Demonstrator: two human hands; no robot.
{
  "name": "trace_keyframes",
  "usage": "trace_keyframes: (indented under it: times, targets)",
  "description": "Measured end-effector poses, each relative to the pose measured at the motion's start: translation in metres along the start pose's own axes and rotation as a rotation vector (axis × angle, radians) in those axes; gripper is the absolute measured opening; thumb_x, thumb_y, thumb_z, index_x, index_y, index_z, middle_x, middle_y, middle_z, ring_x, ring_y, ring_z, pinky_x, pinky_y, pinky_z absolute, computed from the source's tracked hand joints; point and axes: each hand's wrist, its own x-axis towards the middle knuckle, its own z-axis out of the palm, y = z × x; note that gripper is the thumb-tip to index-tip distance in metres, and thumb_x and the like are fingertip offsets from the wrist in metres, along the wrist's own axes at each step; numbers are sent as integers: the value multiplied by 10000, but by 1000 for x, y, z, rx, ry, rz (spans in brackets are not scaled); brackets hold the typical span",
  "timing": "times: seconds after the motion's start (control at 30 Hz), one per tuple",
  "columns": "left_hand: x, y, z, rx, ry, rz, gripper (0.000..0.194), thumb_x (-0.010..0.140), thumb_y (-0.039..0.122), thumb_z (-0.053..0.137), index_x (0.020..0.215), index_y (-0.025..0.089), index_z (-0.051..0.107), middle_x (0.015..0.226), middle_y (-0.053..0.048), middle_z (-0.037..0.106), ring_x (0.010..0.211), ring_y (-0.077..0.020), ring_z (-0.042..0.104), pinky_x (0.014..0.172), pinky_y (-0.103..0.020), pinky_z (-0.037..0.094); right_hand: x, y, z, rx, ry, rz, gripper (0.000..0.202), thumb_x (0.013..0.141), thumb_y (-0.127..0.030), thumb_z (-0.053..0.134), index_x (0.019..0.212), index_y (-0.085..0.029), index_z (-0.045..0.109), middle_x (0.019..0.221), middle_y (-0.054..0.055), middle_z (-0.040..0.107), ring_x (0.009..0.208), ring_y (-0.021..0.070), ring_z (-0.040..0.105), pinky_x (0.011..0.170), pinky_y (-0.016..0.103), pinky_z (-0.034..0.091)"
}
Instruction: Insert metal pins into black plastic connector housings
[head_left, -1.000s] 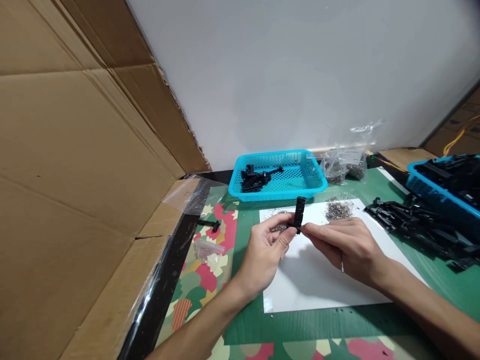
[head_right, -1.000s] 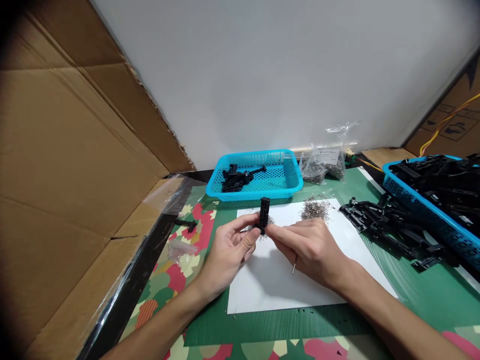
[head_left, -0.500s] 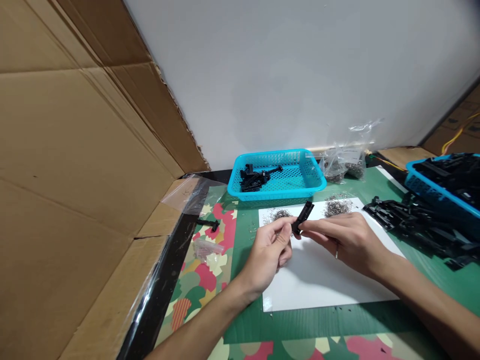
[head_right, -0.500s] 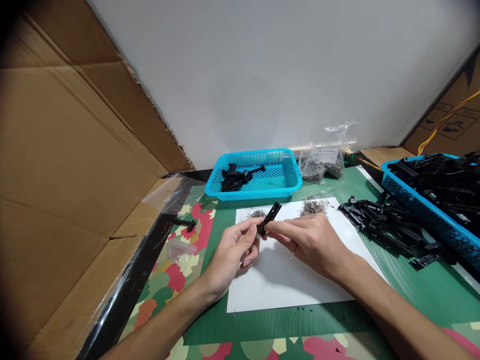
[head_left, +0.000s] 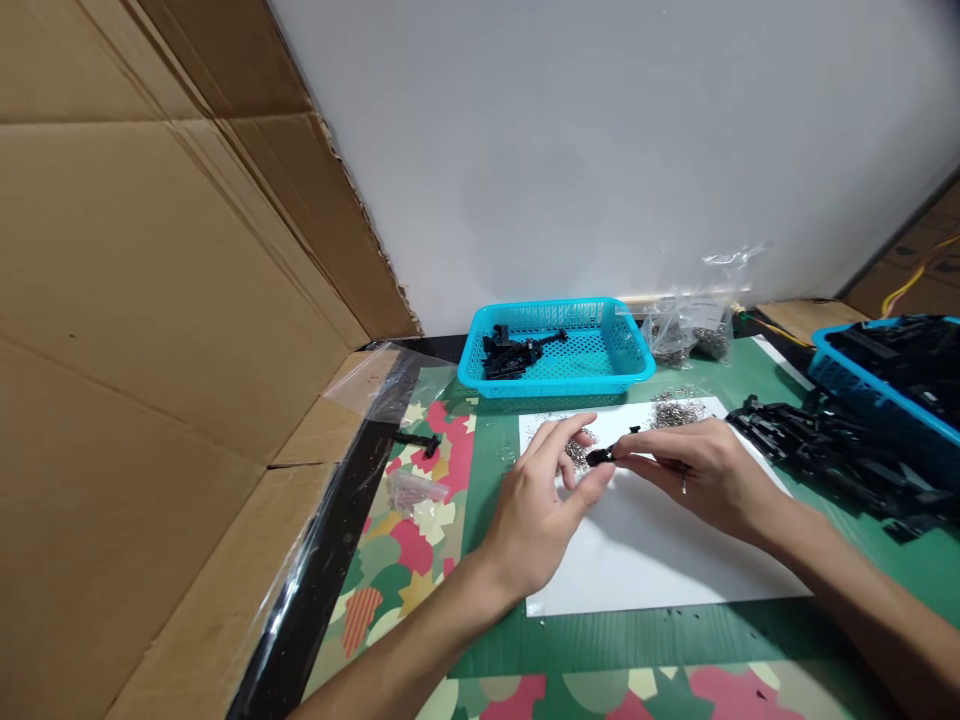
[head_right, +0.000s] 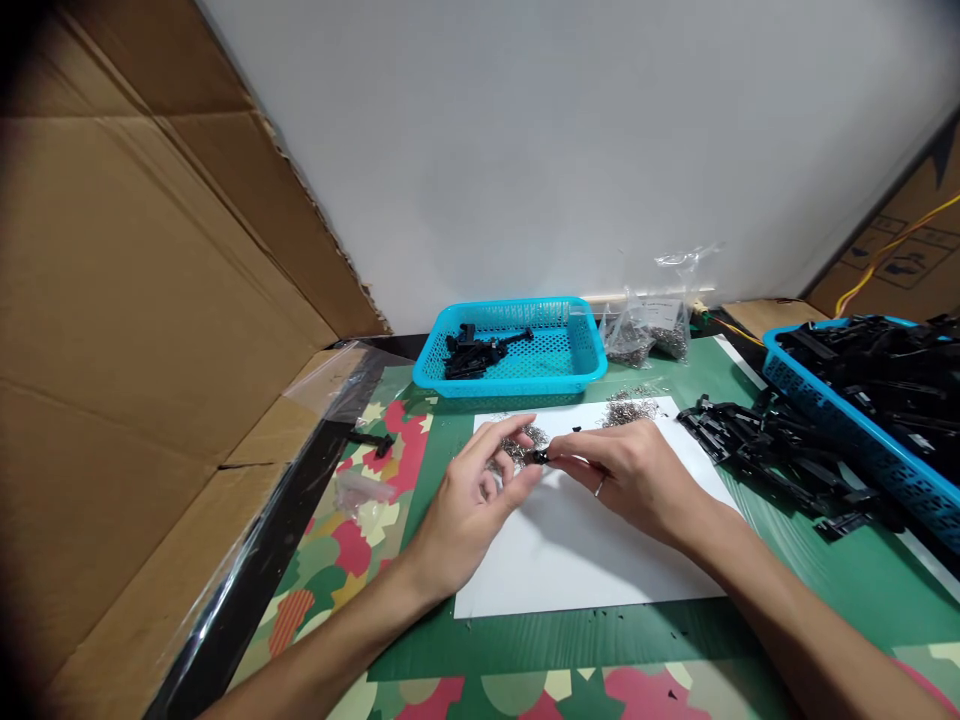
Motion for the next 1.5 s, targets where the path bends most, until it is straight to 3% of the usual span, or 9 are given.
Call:
trace_keyframes:
  times: [0.2, 0.33, 0.47, 0.57, 0.7, 0.87, 1.03, 1.27, 1.5]
  targets:
    - [-4, -8, 3, 315, 111, 151, 222, 966, 341, 766, 1158, 232, 746, 1034, -28, 806, 665, -156, 651, 694, -298, 519, 2, -1, -2, 40, -90, 89, 179, 1038, -261, 640, 937, -200, 774, 557, -56, 568, 456, 80, 443, 484, 217, 332]
    - [-4, -11, 5, 355, 139, 181, 185, 956, 307, 780, 1125, 233, 775, 984, -25, 825, 687, -182, 706, 699, -309, 538, 2, -4, -4, 70, -119, 224, 197, 1014, -369, 683, 1118, -210, 738, 579, -88, 401, 492, 100, 383, 483, 228, 300]
    - [-4, -8, 8, 334, 71, 169, 186, 958, 289, 778, 1137, 236, 771, 1057, -24, 815, 760, -180, 718, 717, -303, 531, 1, -4, -3, 5, -93, 283, 204, 1070, -312, 566, 1184, -189, 681, 673, -47, 519, 552, 120, 475, 541, 244, 375]
    - [-5, -6, 10, 339, 11, 162, 153, 958, 284, 779, 1101, 230, 773, 1079, -24, 801, 786, -175, 713, 718, -298, 511, 1, -1, -1, -47, -111, 219, 257, 1109, -242, 441, 1108, -176, 689, 863, 48, 645, 697, 153, 609, 652, 276, 476]
    - [-7, -5, 13, 356, -46, 158, 144, 937, 278, 802, 1067, 221, 778, 1016, -22, 798, 736, -167, 694, 668, -287, 485, 1, 6, -2, -91, -115, 145, 303, 1117, -255, 410, 1094, -178, 702, 1029, 116, 656, 845, 200, 650, 750, 332, 534]
    - [-9, -7, 15, 386, -67, 164, 156, 924, 277, 806, 1064, 214, 777, 1003, -22, 790, 673, -151, 655, 647, -286, 469, 1, 8, -8, -57, 13, 232, 352, 1117, -323, 450, 908, -190, 699, 786, 44, 631, 688, 172, 600, 635, 300, 465]
    - [-9, -9, 16, 388, -81, 152, 139, 932, 272, 789, 1056, 212, 770, 982, -7, 774, 654, -140, 621, 648, -288, 447, 1, 0, -1, 335, 57, 494, 472, 1110, -451, 486, 750, -186, 635, 530, -37, 509, 472, 106, 458, 497, 258, 360]
    - [-9, -9, 15, 387, -99, 146, 144, 933, 257, 783, 1070, 225, 755, 983, 6, 770, 711, -156, 639, 677, -294, 443, 1, -3, 14, 680, 45, 609, 466, 1030, -518, 636, 718, -176, 586, 517, -54, 493, 465, 84, 387, 467, 250, 288]
    - [-7, -7, 15, 396, -108, 149, 126, 930, 238, 784, 1051, 218, 752, 1019, 1, 783, 701, -150, 649, 677, -291, 450, 2, -6, 6, 734, -64, 525, 379, 1064, -451, 596, 796, -183, 591, 589, -44, 519, 534, 101, 428, 532, 254, 346]
